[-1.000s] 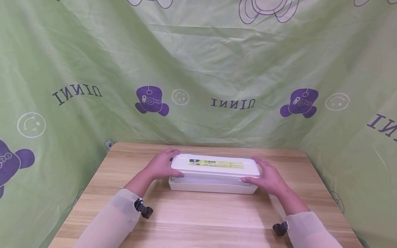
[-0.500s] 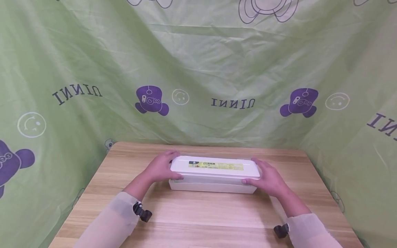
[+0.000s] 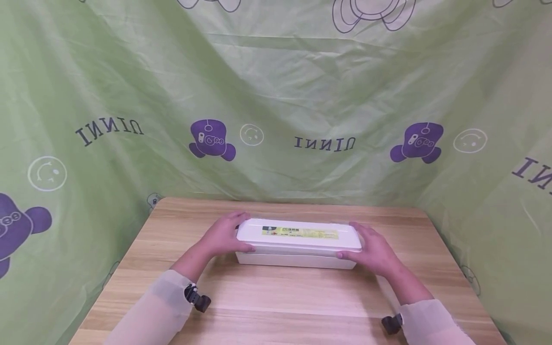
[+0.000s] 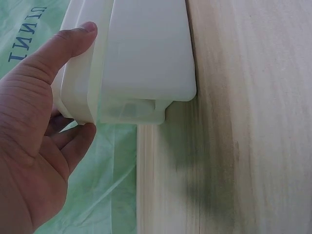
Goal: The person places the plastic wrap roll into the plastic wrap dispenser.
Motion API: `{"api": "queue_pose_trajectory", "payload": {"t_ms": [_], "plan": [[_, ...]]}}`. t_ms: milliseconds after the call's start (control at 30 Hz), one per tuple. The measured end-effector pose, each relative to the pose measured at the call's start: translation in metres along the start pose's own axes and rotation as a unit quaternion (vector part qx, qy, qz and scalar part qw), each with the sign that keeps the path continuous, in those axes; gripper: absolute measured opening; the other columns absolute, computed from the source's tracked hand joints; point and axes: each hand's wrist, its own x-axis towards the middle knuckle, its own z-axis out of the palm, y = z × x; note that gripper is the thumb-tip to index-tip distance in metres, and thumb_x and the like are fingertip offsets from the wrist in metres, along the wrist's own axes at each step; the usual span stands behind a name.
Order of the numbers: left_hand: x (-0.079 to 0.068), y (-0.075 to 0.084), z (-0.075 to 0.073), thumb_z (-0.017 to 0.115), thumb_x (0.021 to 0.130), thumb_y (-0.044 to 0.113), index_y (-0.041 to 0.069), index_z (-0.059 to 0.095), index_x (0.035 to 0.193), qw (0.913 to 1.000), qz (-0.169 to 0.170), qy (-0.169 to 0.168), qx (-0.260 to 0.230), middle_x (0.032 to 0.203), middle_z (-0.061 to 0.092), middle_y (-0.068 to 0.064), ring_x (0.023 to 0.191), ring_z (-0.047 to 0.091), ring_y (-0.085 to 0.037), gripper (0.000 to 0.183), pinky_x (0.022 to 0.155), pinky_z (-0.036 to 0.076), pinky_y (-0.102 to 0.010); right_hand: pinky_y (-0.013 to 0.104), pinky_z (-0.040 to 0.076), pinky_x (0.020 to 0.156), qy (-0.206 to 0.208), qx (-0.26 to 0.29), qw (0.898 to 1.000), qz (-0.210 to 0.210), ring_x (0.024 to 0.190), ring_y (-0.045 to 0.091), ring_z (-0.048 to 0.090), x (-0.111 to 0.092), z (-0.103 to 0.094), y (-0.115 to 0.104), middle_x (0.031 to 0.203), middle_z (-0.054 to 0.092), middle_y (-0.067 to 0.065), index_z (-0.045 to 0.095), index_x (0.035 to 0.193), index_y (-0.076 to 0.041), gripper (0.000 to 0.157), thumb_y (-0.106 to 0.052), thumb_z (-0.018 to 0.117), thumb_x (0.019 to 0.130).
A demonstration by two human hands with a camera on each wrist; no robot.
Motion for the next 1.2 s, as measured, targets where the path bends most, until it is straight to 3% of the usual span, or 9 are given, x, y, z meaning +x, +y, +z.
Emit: {"api": "queue_pose_trajectory", "payload": {"t_ms": [833,1200], "plan": [[-0.0055,-0.0031,0.0077,0.086,0.054,0.067,0.012,0.055,0.140,1.0000,-0.002,-0.004,0.006,0.145,0.049,-0.007,0.130,0.047,-0.029,0.106,0.107,0.040,-0.046,0.061,0.043,0.097,-0.006,-0.007,1.000,-0.001,0.119,0.042,0.052,-0.0027,0.0046,0.0007,0.132,0.055,0.025,0.042,0.147,-0.007,0.114,-0.074,0.076,0.062],[-0.0096,-0.0003,0.0073,0.084,0.053,0.069,0.012,0.056,0.140,1.0000,-0.008,-0.004,0.003,0.145,0.049,-0.008,0.130,0.047,-0.031,0.108,0.107,0.040,-0.049,0.058,0.044,0.097,-0.016,-0.008,1.000,-0.004,0.118,0.040,0.053,-0.0006,0.0053,0.0050,0.131,0.055,0.024,0.042,0.148,-0.008,0.115,-0.078,0.072,0.061]]}}
